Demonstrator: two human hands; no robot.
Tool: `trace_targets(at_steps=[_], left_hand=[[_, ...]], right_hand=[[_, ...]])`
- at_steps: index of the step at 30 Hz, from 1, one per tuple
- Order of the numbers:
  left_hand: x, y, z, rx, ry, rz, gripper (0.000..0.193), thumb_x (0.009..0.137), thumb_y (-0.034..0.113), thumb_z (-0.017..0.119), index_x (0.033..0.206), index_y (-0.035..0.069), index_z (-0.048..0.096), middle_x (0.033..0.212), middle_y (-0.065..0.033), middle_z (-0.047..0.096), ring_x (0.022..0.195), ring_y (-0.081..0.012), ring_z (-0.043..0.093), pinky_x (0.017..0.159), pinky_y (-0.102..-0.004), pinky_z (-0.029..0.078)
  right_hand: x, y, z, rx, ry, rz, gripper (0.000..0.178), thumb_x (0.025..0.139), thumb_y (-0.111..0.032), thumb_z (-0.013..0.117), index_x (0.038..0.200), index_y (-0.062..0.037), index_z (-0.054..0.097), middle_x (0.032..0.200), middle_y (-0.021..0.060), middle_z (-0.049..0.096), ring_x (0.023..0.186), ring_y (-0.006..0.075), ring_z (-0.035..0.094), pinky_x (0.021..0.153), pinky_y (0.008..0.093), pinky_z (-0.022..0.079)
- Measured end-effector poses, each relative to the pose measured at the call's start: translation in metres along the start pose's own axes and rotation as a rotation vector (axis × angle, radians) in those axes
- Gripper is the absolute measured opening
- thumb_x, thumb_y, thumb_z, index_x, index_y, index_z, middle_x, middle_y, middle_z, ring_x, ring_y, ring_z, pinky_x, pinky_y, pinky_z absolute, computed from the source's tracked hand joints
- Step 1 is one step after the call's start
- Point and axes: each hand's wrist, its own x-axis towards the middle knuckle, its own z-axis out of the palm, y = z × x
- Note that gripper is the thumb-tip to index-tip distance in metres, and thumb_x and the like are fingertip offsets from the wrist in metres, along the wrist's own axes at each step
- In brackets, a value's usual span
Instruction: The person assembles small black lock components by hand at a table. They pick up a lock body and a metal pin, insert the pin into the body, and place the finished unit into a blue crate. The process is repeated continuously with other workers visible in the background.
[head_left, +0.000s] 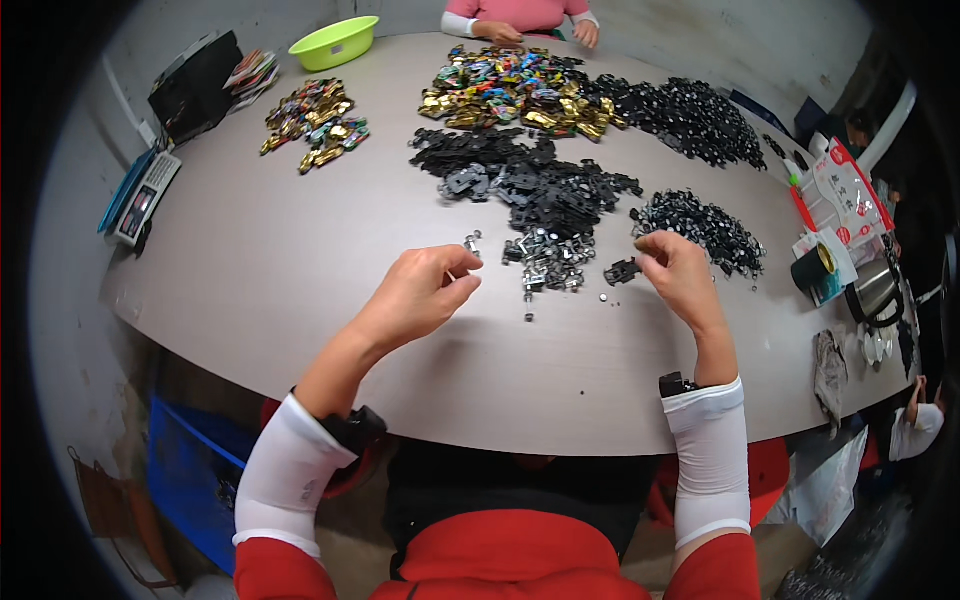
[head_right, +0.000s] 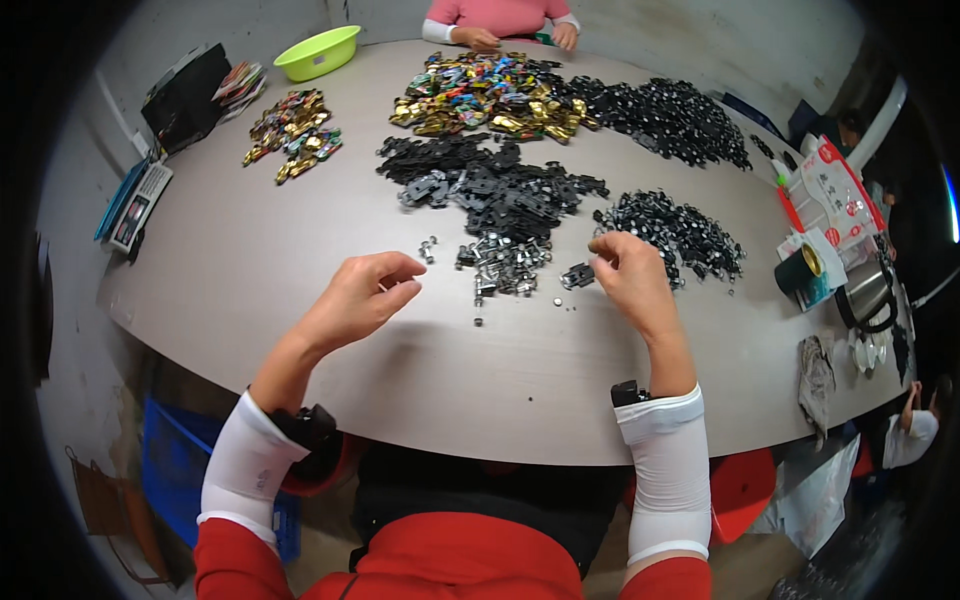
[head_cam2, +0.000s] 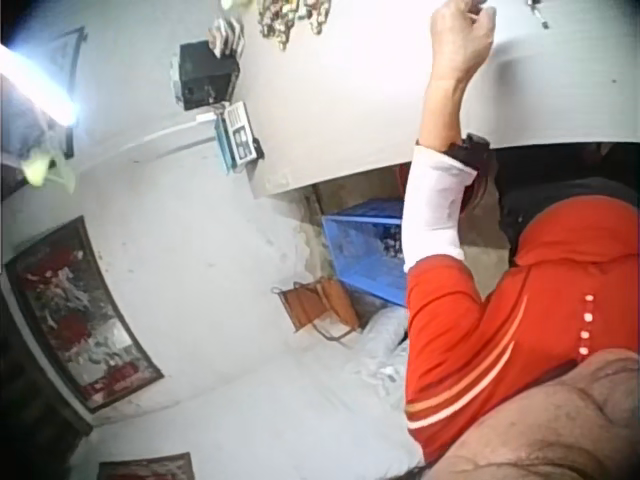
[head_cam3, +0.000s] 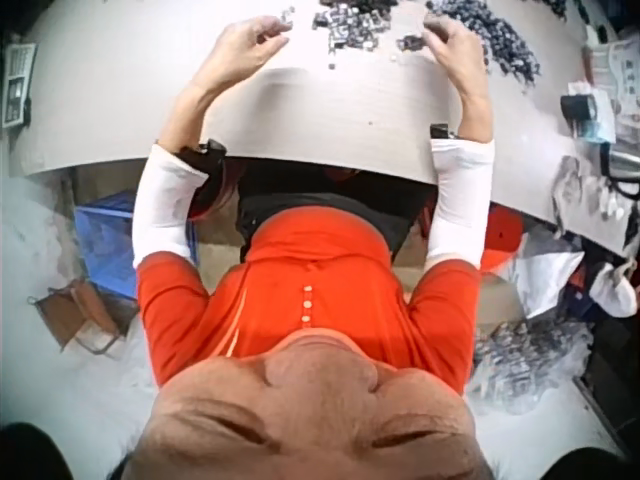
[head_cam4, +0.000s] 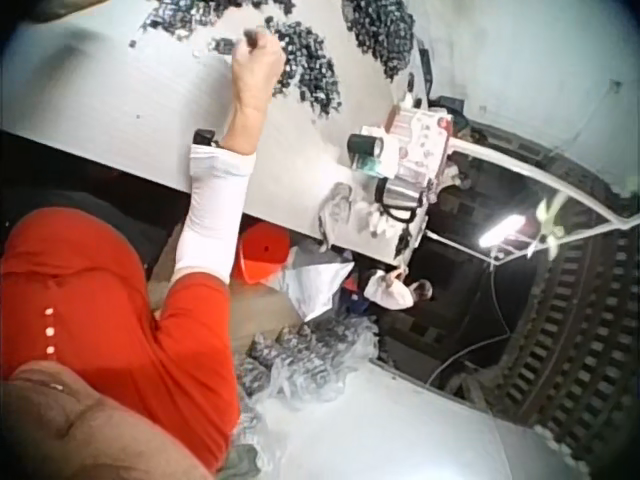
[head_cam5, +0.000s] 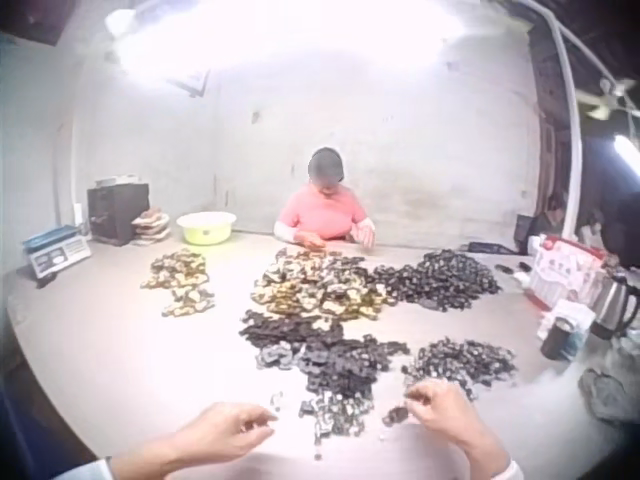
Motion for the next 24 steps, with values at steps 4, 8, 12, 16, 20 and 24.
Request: trace_targets(at_steps=[4, 8, 12, 16, 20, 24], left_hand=[[0.035, -0.001, 0.027, -0.091, -0.061, -0.099, 0.023, 0.093, 0.012, 0.063, 0.109, -0.002, 0.068, 0.087, -0.0065, 0.069, 0.078, -0.0116, 0.063, 0.072, -0.0272, 0.053], [0.055, -0.003, 0.053, -0.376, -0.15, -0.145, 0.025, 0.095, 0.015, 0.062, 0.113, -0.003, 0.066, 0.09, -0.0043, 0.069, 0.081, -0.0096, 0.063, 0.075, -0.0247, 0.052], [0.063, 0.001, 0.072, -0.552, -0.196, -0.211, 0.027, 0.097, 0.016, 0.061, 0.116, -0.002, 0.064, 0.094, -0.0057, 0.069, 0.082, -0.0101, 0.063, 0.075, -0.0248, 0.052], [0.064, 0.002, 0.079, -0.744, -0.211, -0.228, 0.027, 0.098, 0.017, 0.06, 0.117, -0.002, 0.064, 0.097, -0.0084, 0.07, 0.082, -0.0121, 0.064, 0.074, -0.0254, 0.053], [0.063, 0.008, 0.078, -0.962, -0.176, -0.243, 0.034, 0.099, 0.021, 0.06, 0.123, -0.003, 0.058, 0.107, -0.011, 0.067, 0.09, -0.0149, 0.065, 0.078, -0.0279, 0.055], [0.059, 0.009, 0.08, -1.165, -0.114, -0.271, 0.038, 0.1, 0.024, 0.059, 0.128, -0.002, 0.055, 0.113, -0.0101, 0.065, 0.097, -0.0155, 0.065, 0.083, -0.0311, 0.056]], right_hand=[[-0.007, 0.03, 0.01, -0.063, -0.174, -0.069, 0.036, 0.079, -0.009, 0.07, 0.114, -0.0021, 0.066, 0.107, 0.014, 0.064, 0.094, 0.0305, 0.064, 0.086, 0.0374, 0.051], [-0.006, 0.039, 0.019, -0.191, -0.093, -0.291, 0.027, 0.082, -0.009, 0.069, 0.108, -0.0033, 0.067, 0.102, 0.0117, 0.062, 0.096, 0.0298, 0.062, 0.085, 0.0402, 0.051], [-0.002, 0.038, 0.026, -0.236, -0.085, -0.258, 0.016, 0.082, -0.01, 0.069, 0.097, -0.0026, 0.067, 0.096, 0.0111, 0.061, 0.094, 0.0304, 0.062, 0.08, 0.0406, 0.052], [0.0, 0.041, 0.031, -0.201, 0.094, -0.158, 0.01, 0.082, -0.01, 0.068, 0.09, -0.0038, 0.068, 0.087, 0.0093, 0.063, 0.083, 0.0295, 0.064, 0.071, 0.0387, 0.054], [0.003, 0.007, 0.035, -0.125, 0.284, -0.331, 0.017, 0.081, -0.006, 0.069, 0.097, -0.0032, 0.068, 0.084, 0.0087, 0.064, 0.07, 0.028, 0.064, 0.064, 0.0358, 0.053], [0.004, -0.04, 0.057, -0.287, 0.221, -0.601, 0.017, 0.083, -0.013, 0.067, 0.095, -0.0015, 0.063, 0.08, 0.0076, 0.058, 0.073, 0.0244, 0.062, 0.064, 0.0348, 0.053]])
